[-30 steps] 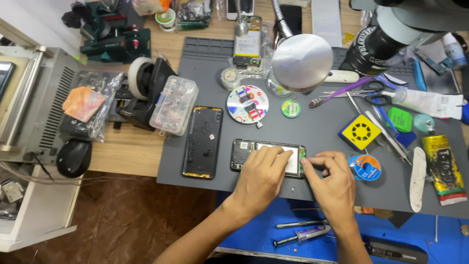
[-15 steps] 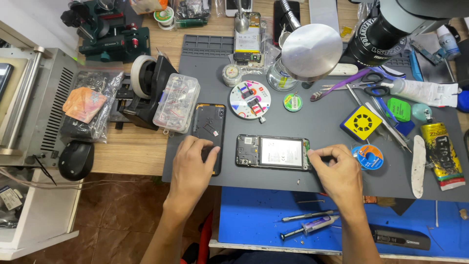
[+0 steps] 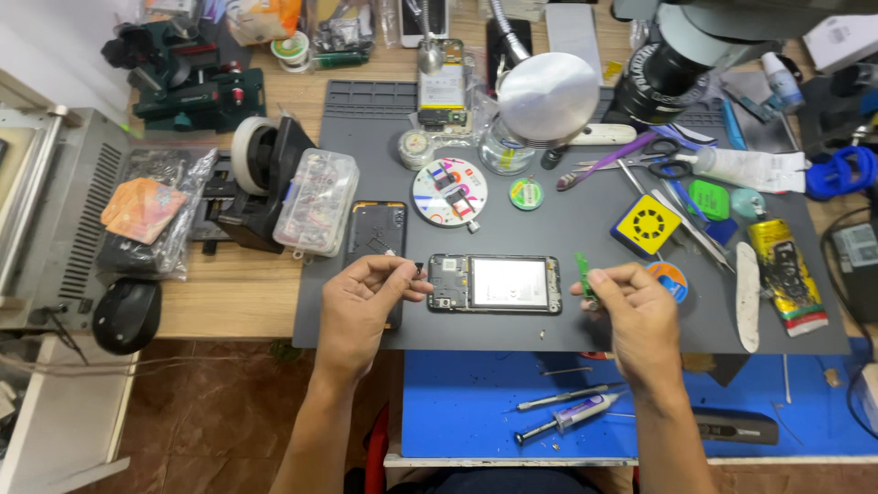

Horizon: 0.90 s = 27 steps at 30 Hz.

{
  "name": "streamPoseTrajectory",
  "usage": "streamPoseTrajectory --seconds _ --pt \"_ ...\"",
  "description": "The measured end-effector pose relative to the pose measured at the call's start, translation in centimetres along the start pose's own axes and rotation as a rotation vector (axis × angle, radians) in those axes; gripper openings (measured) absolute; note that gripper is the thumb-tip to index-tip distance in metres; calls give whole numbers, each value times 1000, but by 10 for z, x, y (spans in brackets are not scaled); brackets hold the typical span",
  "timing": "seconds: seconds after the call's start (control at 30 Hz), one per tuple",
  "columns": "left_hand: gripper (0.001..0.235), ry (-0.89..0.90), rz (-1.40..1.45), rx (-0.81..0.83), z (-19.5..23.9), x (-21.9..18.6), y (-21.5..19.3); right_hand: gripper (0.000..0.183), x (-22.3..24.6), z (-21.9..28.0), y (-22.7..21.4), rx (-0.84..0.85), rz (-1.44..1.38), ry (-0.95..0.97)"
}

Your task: The person uses a blue and yellow plastic tool to manipulate a small green circuit board. They then use a metal probe to touch the board and later place the board onto a disassembled smartphone chassis, adjusting its position with their fingers.

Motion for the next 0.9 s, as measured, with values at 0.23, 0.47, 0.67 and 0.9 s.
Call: streamPoseTrajectory --seconds 0.23,0.47,0.67,0.9 --pt "20 -64 49 45 -9 11 61 18 19 6 34 154 -307 54" --pt "23 -26 180 117 -19 38 109 26 33 4 38 213 -411 96" --pt "22 -6 197 151 -11 42 123 30 34 0 25 183 -245 -41" --pt "18 -31 163 254 -4 28 133 18 81 16 51 322 87 -137"
Point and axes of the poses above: each hand's wrist, its own z-axis away from the middle knuckle, its own y-axis out of the palm, x = y × z, the point moved 7 cm from there along -z, towards the middle knuckle, and after that the axes turned 6 degrees about x, right-handed, at the moved point
